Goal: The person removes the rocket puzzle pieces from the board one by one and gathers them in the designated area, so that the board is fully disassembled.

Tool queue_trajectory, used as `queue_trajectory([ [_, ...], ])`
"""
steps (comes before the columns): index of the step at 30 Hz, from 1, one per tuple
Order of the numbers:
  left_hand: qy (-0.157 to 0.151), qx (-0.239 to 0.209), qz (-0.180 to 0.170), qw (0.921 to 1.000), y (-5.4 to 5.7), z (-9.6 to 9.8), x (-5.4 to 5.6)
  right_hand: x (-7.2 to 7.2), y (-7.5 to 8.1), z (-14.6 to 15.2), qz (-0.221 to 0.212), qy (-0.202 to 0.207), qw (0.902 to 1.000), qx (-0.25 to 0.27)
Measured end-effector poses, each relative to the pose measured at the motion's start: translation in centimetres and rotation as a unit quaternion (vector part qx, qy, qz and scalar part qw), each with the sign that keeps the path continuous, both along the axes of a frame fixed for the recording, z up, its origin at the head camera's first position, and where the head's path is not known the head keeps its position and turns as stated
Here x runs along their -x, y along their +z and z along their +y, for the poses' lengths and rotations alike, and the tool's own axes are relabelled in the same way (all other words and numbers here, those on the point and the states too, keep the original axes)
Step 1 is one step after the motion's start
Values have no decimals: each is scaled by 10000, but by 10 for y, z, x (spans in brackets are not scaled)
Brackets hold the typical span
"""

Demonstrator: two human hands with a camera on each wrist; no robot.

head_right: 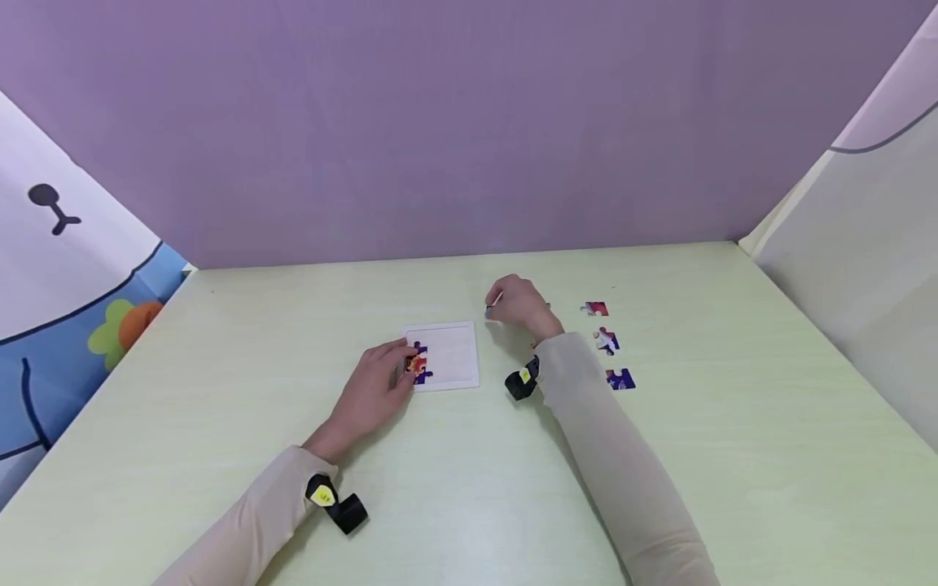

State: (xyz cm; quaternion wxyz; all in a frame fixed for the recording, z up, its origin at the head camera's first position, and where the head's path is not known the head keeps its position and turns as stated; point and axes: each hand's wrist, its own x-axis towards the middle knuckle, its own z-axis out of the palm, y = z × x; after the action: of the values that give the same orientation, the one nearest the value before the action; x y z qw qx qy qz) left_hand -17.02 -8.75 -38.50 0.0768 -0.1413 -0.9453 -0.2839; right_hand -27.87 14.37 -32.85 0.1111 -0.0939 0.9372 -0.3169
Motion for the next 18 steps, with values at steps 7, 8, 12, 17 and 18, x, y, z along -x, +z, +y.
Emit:
queue_trajectory([
  [7,7,-13,34,10000,-2,1,4,-6,-4,-19,-94,264,9996,-15],
  [8,9,-7,43,10000,-2,1,4,-8,-5,-21,-127,285,9995,-6],
  [12,16,32,28,10000,-3,0,5,-12,-6,-28,-108,532,9985,86],
  [17,16,37,40,10000,-3,1,5,-18,-7,-40,-182,1019,9946,96],
  [18,11,25,34,10000,-3,1,5,-20,-7,-43,-229,1079,9939,79],
])
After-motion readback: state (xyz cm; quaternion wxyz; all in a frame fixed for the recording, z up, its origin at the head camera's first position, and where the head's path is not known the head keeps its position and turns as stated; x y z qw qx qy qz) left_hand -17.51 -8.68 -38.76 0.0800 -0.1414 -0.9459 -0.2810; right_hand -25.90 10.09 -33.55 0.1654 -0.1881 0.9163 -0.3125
